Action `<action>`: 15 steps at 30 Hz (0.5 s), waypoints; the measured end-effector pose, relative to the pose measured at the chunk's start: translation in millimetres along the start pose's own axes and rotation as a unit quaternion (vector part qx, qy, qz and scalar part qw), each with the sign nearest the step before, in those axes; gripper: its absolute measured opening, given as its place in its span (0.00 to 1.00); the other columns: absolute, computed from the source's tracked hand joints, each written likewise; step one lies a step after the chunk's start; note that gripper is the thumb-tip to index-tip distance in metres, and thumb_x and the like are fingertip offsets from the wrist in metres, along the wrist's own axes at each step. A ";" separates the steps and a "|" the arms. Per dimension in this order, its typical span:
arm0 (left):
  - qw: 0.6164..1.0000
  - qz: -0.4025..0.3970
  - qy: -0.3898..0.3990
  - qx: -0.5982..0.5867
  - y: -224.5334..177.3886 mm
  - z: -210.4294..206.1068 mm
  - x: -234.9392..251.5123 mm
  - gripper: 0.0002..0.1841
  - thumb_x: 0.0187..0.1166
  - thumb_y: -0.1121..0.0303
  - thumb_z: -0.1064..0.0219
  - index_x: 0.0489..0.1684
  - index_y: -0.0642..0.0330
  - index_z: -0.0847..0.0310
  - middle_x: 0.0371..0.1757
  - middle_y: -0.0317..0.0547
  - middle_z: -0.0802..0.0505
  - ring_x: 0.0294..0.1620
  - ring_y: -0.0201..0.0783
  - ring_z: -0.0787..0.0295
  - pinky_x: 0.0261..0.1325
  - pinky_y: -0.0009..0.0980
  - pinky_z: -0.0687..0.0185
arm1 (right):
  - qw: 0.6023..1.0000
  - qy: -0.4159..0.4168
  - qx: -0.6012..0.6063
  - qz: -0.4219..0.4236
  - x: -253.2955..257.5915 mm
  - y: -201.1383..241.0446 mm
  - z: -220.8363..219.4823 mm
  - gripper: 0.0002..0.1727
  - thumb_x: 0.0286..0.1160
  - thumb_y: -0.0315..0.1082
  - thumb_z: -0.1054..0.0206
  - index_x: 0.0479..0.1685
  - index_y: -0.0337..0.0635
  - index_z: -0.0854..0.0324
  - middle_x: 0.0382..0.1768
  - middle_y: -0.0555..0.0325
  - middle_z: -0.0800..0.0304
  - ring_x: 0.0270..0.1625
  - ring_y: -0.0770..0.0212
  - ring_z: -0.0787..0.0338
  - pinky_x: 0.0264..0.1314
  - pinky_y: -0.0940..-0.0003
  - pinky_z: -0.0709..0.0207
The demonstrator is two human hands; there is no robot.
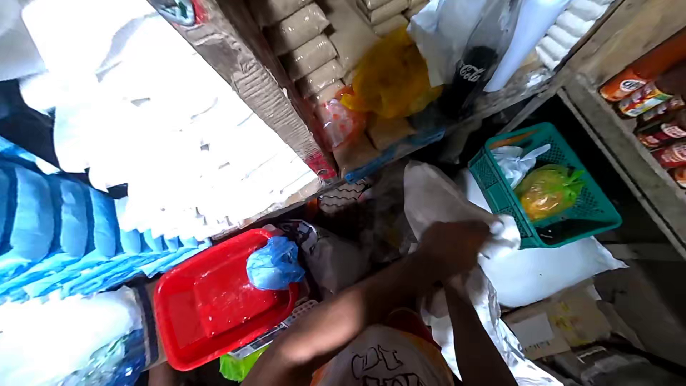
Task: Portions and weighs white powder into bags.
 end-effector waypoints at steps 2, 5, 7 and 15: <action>0.996 0.060 -0.062 -0.030 39.4 21.3 -4.6 0.20 0.76 0.64 0.29 0.68 0.46 0.14 0.57 0.46 0.05 0.50 0.51 0.06 0.49 0.59 0.12 | 0.983 -0.082 0.059 0.155 8.7 -41.9 -2.9 0.13 0.81 0.35 0.37 0.49 0.36 0.10 0.44 0.50 0.05 0.50 0.63 0.08 0.60 0.60 0.15; 0.975 0.127 -0.144 -0.116 93.8 41.9 -24.2 0.19 0.75 0.65 0.26 0.65 0.47 0.13 0.54 0.52 0.06 0.51 0.54 0.07 0.51 0.63 0.13 | 0.975 -0.070 0.070 0.201 -15.8 -64.8 15.1 0.13 0.82 0.38 0.35 0.48 0.39 0.08 0.41 0.57 0.05 0.45 0.71 0.08 0.56 0.66 0.13; 0.961 0.144 -0.189 -0.141 126.5 40.0 -37.1 0.16 0.77 0.64 0.26 0.61 0.52 0.13 0.51 0.53 0.06 0.49 0.53 0.07 0.51 0.61 0.12 | 0.979 -0.054 0.036 0.192 -36.1 -68.3 32.2 0.14 0.81 0.38 0.35 0.50 0.39 0.08 0.41 0.56 0.04 0.45 0.71 0.08 0.56 0.67 0.14; 0.874 0.288 -0.266 -0.287 228.1 -31.0 -81.3 0.15 0.76 0.64 0.25 0.57 0.58 0.11 0.51 0.52 0.05 0.51 0.45 0.07 0.57 0.53 0.12 | 0.979 -0.005 0.041 0.199 -65.4 -89.8 74.3 0.13 0.78 0.36 0.33 0.47 0.37 0.08 0.38 0.61 0.04 0.38 0.76 0.10 0.48 0.74 0.14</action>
Point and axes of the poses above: each hand's wrist, its own x-axis towards the middle knuckle, its own z-axis out of the back of the hand, y = z × x, the point moved 6 cm from there along x, towards the middle knuckle
